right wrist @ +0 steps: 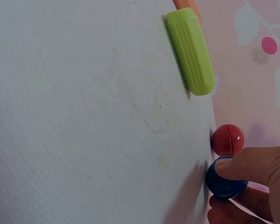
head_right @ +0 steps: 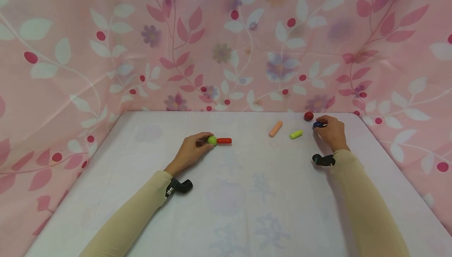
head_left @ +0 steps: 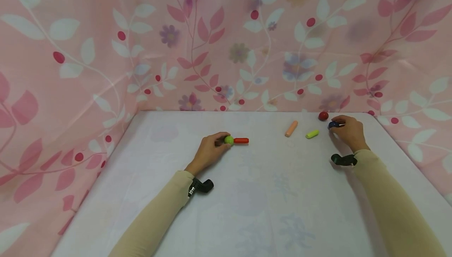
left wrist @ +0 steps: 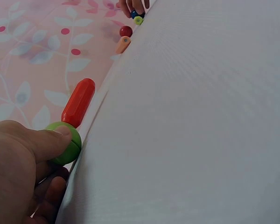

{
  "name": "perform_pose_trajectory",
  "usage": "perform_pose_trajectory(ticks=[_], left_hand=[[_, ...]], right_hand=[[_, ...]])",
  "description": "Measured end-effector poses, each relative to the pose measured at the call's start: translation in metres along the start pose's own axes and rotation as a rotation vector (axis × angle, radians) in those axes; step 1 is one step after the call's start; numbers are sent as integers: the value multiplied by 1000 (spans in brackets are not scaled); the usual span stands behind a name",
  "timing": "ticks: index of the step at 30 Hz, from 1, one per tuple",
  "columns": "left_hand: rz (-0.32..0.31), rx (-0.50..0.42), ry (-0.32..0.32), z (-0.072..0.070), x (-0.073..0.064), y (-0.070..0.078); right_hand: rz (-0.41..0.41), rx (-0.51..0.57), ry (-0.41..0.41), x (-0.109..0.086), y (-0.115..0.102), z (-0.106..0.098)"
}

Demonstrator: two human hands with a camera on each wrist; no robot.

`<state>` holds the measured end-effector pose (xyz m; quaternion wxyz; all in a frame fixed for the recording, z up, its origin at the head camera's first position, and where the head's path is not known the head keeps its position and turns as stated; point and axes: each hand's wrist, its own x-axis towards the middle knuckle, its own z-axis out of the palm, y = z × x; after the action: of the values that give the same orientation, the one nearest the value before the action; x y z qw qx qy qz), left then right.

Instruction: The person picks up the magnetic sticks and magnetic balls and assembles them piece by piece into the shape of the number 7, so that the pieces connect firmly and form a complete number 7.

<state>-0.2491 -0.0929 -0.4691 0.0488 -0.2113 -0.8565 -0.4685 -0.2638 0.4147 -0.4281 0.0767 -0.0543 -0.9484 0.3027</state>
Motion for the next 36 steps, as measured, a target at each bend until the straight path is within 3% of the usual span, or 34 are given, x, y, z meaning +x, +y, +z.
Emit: perform_pose_trajectory(ticks=[36], left_hand=[[-12, 11, -5, -1, -1, 1]], right_hand=[[35, 92, -3, -9, -16, 1]])
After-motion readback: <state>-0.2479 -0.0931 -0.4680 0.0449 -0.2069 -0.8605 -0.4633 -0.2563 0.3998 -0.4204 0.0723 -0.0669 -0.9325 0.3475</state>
